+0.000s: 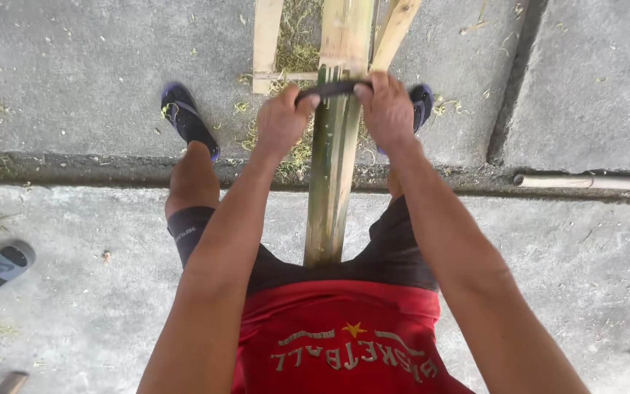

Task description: Using a small sickle-shaped blade to strip or shave the outer surface of a bamboo stalk.

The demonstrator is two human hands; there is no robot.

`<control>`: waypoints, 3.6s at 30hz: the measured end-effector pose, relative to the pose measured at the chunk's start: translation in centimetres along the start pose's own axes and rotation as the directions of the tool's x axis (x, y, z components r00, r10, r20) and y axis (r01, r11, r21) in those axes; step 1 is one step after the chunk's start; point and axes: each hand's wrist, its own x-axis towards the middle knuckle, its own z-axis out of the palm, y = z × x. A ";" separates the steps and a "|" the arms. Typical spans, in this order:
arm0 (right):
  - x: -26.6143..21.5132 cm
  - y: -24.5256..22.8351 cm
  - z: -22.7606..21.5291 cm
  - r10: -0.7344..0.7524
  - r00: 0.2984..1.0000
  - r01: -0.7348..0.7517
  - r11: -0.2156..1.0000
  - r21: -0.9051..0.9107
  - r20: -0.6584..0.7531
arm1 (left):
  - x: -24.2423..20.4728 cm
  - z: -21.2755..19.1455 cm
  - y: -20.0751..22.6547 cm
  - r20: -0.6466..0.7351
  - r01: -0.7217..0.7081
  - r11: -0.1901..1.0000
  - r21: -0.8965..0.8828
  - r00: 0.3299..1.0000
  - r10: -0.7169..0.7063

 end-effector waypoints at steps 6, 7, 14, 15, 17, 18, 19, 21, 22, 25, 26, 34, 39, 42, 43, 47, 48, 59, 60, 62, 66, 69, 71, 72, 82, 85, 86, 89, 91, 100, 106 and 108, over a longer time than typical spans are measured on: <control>1.5 0.3 -0.5 0.027 1.000 -0.028 0.998 -0.058 -0.012 | 2.8 0.4 -0.3 -0.127 -0.061 0.998 0.025 0.990 0.064; 0.9 0.7 0.1 -0.010 0.999 0.007 0.998 -0.069 -0.050 | 2.3 1.0 -0.8 -0.084 -0.005 0.999 0.044 0.996 0.009; -2.6 0.4 0.9 -0.052 0.990 0.054 0.998 0.010 -0.127 | -0.6 1.5 -1.4 -0.057 0.070 0.994 0.087 0.996 -0.065; -3.6 0.6 1.6 -0.097 0.983 0.098 0.995 -0.001 -0.158 | -1.7 1.8 -2.0 -0.126 -0.012 0.998 0.063 0.992 0.020; -4.9 0.4 2.4 -0.146 0.970 0.146 0.989 -0.013 -0.193 | -3.5 1.6 -2.3 -0.204 -0.098 0.994 0.048 0.973 0.106; -5.2 0.0 2.4 -0.135 0.973 0.136 0.991 -0.005 -0.186 | -4.1 1.2 -1.9 -0.155 -0.036 0.998 0.054 0.987 0.044; -5.6 -0.2 2.3 -0.122 0.976 0.124 0.992 0.001 -0.180 | -4.6 0.9 -1.4 -0.104 0.023 0.998 0.063 0.994 -0.016; -6.8 -0.5 2.7 -0.090 0.984 0.092 0.996 0.006 -0.156 | -5.7 1.1 -1.8 -0.080 0.022 0.997 0.069 0.997 -0.016; -7.3 -0.5 2.9 -0.054 0.991 0.056 0.998 0.012 -0.124 | -6.1 1.2 -2.0 -0.051 0.026 0.997 0.074 0.998 -0.023; -8.9 -0.6 3.8 -0.065 0.986 0.067 0.998 0.010 -0.152 | -7.6 2.3 -3.3 -0.037 0.034 0.999 0.031 0.999 -0.033; -9.2 -0.7 3.9 -0.069 0.984 0.071 0.997 0.008 -0.164 | -7.6 2.3 -3.6 -0.044 0.024 0.999 0.033 0.999 -0.023; -15.4 -0.9 6.4 -0.088 0.977 0.093 0.996 0.016 -0.194 | -12.9 3.7 -5.7 -0.092 0.013 0.989 0.148 0.996 0.001; -21.1 -1.4 8.2 -0.020 0.993 0.023 0.999 0.028 -0.119 | -17.0 4.3 -7.3 0.033 0.015 0.986 0.169 0.999 -0.021; -25.0 -1.0 10.0 -0.045 0.988 0.055 0.996 0.063 -0.150 | -19.9 6.4 -10.9 0.077 -0.026 0.982 0.186 0.997 0.012; -25.5 -0.7 10.6 -0.059 0.983 0.073 0.994 0.076 -0.171 | -20.2 7.2 -12.4 0.055 -0.083 0.981 0.173 0.996 0.075; -24.6 -1.7 9.1 0.010 0.998 -0.005 0.996 0.088 -0.054 | -19.9 4.9 -8.9 0.071 -0.026 0.994 0.104 0.997 0.019; -23.8 -1.7 8.9 -0.031 0.995 0.036 0.998 0.050 -0.100 | -19.4 4.1 -7.8 0.095 0.049 0.995 0.091 0.994 -0.058; -11.1 -0.4 4.9 -0.075 0.994 0.080 0.995 0.052 -0.083 | -10.6 1.1 -3.0 0.127 0.117 0.993 -0.005 0.985 -0.115; -9.5 0.0 4.7 -0.030 0.999 0.031 0.998 0.052 -0.013 | -9.3 0.9 -2.7 0.137 0.106 0.994 -0.006 0.985 -0.105; -5.8 0.5 3.8 0.019 0.998 -0.023 0.998 0.056 0.059 | -5.9 0.1 -1.8 0.150 0.097 0.995 0.001 0.984 -0.096; -0.2 1.1 1.9 0.026 0.999 -0.028 0.998 0.047 0.044 | -0.5 -1.2 0.5 0.061 -0.049 0.991 0.124 0.997 0.042; 2.1 1.8 1.1 -0.027 0.999 0.028 0.999 0.032 -0.022 | 1.9 -1.5 1.5 0.006 -0.130 0.975 0.181 0.991 0.131; 2.8 2.2 0.9 -0.037 0.998 0.038 0.999 0.031 -0.042 | 2.5 -1.6 2.0 -0.052 -0.189 0.954 0.232 0.977 0.207; 2.8 2.4 1.1 -0.073 0.994 0.075 0.997 0.017 -0.080 | 2.4 -1.6 2.2 -0.036 -0.155 0.959 0.236 0.985 0.168; -0.2 3.3 3.7 -0.170 0.975 0.159 0.984 -0.081 -0.144 | -1.1 -0.3 2.2 -0.095 -0.080 0.950 0.302 0.989 0.113; -2.4 2.5 3.2 -0.066 0.998 0.066 0.997 0.033 -0.004 | -3.4 -0.6 2.7 0.029 0.027 0.983 0.180 0.999 -0.033; -2.9 2.4 3.5 -0.074 0.997 0.074 0.997 0.029 -0.018 | -4.0 -0.3 2.2 0.017 0.018 0.984 0.180 1.000 -0.021; -6.9 2.6 5.7 -0.037 0.999 0.037 0.999 0.029 -0.005 | -7.4 0.8 0.7 0.009 -0.046 0.948 0.315 0.999 0.046; -9.5 3.0 7.2 -0.014 1.000 0.014 0.999 0.031 -0.010 | -9.6 0.7 0.5 0.089 0.057 0.988 0.143 0.994 -0.071; -3.1 2.5 4.8 -0.005 0.999 0.004 0.999 0.032 0.048 | -4.5 0.2 0.6 0.020 -0.056 0.978 0.200 0.998 0.053; 2.4 2.9 2.3 -0.134 0.979 0.137 0.991 0.009 -0.151 | 1.5 0.1 1.1 -0.201 -0.164 0.921 0.354 0.948 0.247; 2.4 2.1 1.8 -0.127 0.979 0.128 0.992 -0.003 -0.160 | 1.9 0.1 0.9 -0.181 -0.142 0.941 0.308 0.962 0.205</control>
